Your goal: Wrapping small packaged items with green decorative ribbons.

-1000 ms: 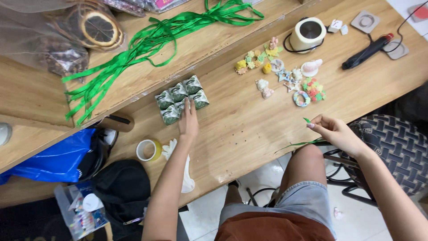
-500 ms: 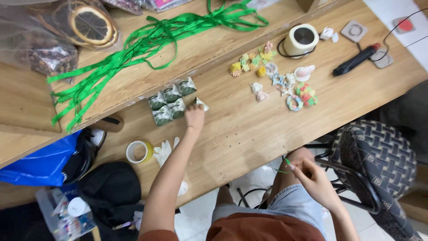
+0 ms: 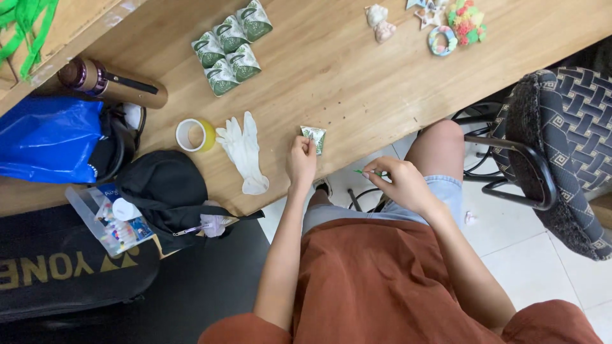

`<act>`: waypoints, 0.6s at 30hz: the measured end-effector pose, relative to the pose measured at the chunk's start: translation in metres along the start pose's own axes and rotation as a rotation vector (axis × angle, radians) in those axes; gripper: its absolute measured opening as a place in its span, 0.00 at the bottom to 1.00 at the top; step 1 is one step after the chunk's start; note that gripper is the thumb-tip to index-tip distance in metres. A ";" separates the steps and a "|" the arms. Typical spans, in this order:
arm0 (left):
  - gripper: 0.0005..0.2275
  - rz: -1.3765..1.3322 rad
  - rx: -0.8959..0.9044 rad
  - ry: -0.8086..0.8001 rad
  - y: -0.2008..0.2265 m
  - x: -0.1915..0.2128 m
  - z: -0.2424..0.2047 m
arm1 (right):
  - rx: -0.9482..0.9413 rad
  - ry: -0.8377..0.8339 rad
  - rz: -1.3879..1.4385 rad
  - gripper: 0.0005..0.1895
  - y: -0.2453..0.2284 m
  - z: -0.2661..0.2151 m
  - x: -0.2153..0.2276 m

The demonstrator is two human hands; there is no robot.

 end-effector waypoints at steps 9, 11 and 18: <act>0.09 -0.777 0.195 -0.006 -0.082 -0.043 -0.023 | -0.154 -0.033 0.091 0.09 0.061 0.016 -0.036; 0.08 -0.731 0.225 -0.017 -0.082 -0.037 -0.025 | -0.110 -0.036 0.113 0.09 0.057 0.033 -0.047; 0.08 -0.556 0.281 -0.077 -0.071 -0.041 -0.034 | -0.047 -0.016 0.102 0.09 0.059 0.098 -0.085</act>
Point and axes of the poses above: each hand's wrist, its own z-axis towards the middle knuckle, its own x-axis out of the back of the hand, y = z × x, the point moved 10 cm from there along z, towards the middle knuckle, and after that the axes turned 13 degrees about -x, right-handed, at the moved point
